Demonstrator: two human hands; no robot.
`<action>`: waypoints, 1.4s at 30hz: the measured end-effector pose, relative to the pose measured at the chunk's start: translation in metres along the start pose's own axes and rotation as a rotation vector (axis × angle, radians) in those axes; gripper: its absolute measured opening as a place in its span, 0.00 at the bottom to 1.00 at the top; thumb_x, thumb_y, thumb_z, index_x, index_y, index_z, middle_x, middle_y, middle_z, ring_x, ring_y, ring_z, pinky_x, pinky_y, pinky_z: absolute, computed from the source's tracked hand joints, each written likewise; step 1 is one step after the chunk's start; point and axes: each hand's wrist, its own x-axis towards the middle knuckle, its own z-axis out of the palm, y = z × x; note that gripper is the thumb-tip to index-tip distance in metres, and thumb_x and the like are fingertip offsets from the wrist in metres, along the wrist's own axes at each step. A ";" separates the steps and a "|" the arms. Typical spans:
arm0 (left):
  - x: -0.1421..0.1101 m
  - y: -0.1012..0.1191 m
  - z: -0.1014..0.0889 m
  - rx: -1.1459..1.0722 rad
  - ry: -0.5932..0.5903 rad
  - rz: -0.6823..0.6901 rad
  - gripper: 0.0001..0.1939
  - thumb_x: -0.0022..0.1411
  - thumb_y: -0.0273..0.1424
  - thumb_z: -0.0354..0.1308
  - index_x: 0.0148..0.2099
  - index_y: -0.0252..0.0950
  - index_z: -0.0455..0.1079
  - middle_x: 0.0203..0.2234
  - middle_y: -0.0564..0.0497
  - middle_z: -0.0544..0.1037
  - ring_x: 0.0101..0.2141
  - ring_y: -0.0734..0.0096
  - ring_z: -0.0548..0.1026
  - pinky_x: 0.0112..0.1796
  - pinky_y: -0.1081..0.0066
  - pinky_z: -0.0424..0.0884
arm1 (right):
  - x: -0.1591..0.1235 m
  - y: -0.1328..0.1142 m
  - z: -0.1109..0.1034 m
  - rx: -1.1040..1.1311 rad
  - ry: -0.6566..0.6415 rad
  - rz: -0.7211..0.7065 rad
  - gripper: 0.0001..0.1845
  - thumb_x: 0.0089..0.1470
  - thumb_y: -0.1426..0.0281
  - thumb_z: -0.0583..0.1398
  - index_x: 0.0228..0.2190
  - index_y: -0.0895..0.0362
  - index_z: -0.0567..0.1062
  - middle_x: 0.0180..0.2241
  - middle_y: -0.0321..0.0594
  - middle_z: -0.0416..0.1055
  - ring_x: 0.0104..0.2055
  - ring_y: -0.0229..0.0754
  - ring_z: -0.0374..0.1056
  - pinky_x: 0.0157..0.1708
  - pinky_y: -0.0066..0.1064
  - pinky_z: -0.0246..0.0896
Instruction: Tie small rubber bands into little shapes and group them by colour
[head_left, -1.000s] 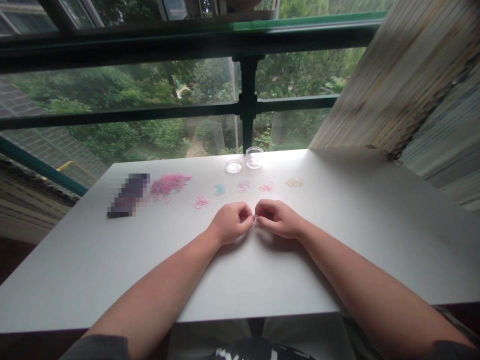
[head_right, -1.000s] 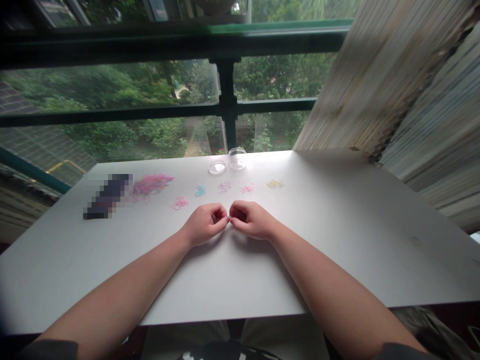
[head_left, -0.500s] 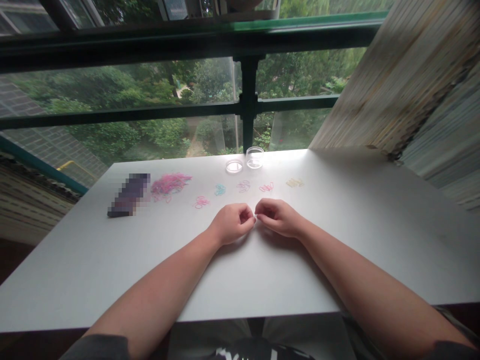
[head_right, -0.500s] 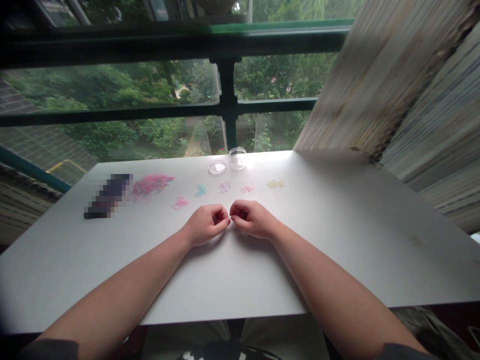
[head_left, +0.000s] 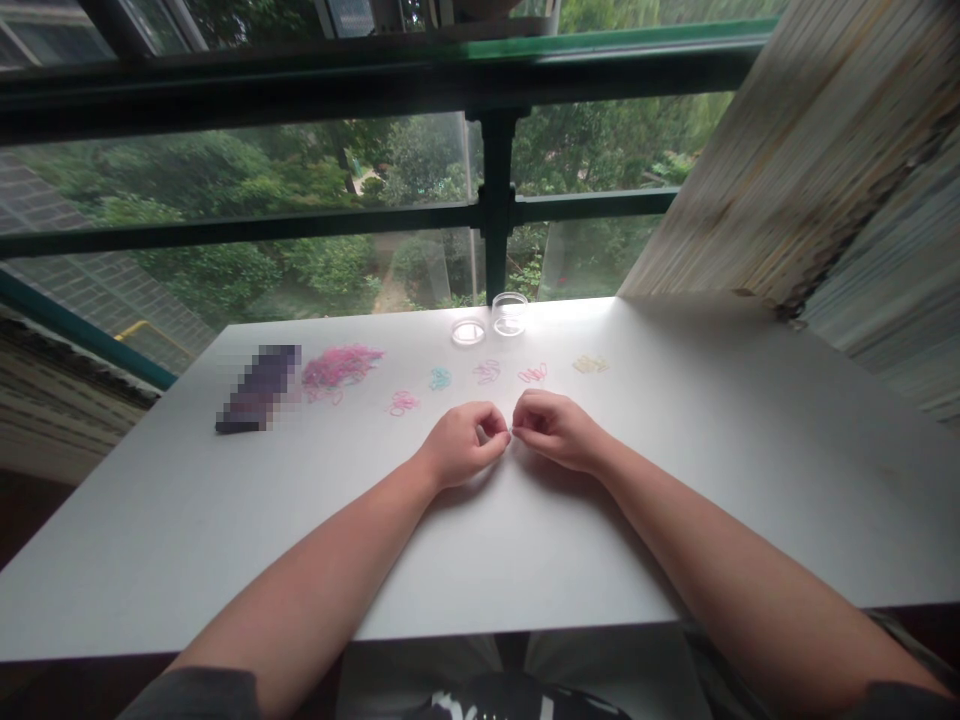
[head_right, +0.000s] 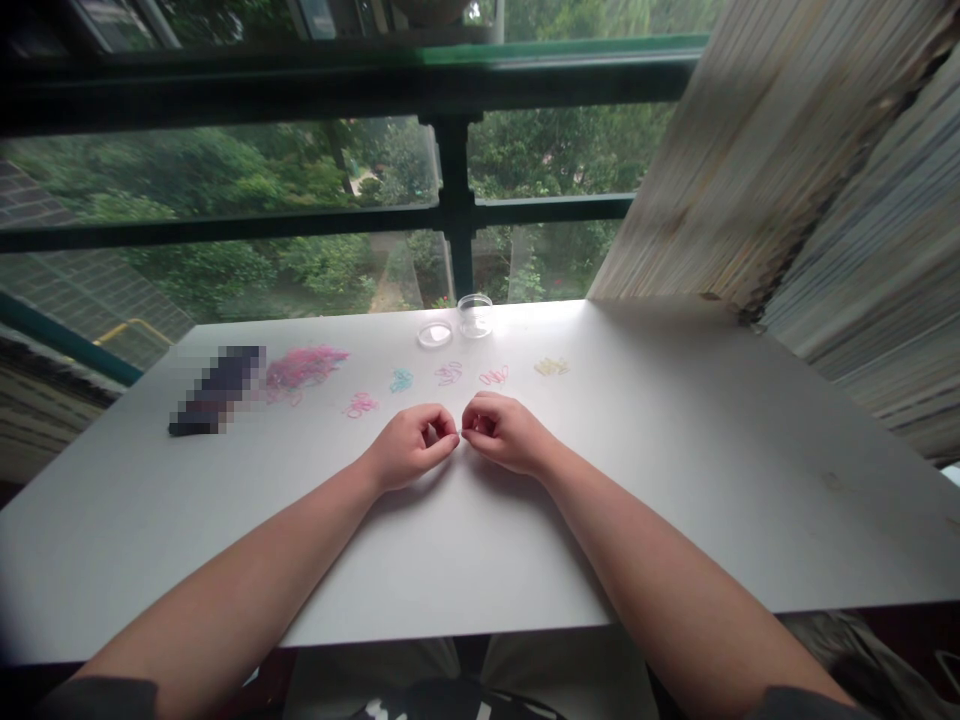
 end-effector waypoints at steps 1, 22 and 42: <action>0.000 0.000 0.000 0.000 0.001 0.001 0.04 0.55 0.31 0.54 0.30 0.35 0.67 0.26 0.53 0.73 0.25 0.76 0.67 0.27 0.76 0.64 | 0.000 0.000 0.000 0.006 0.003 -0.005 0.04 0.44 0.77 0.57 0.24 0.57 0.68 0.25 0.35 0.62 0.25 0.33 0.58 0.24 0.25 0.54; 0.000 -0.002 0.003 -0.062 -0.003 -0.003 0.05 0.56 0.32 0.55 0.33 0.36 0.68 0.26 0.54 0.75 0.25 0.77 0.69 0.27 0.77 0.65 | -0.002 -0.001 0.002 0.042 -0.007 0.061 0.03 0.45 0.77 0.55 0.24 0.58 0.67 0.20 0.31 0.63 0.21 0.31 0.57 0.21 0.23 0.53; -0.001 -0.003 0.003 -0.057 0.004 -0.015 0.05 0.55 0.32 0.55 0.32 0.36 0.68 0.26 0.54 0.75 0.25 0.77 0.69 0.27 0.77 0.64 | 0.000 -0.002 0.002 0.033 -0.018 0.055 0.03 0.44 0.77 0.56 0.25 0.58 0.68 0.20 0.32 0.62 0.22 0.31 0.57 0.22 0.23 0.52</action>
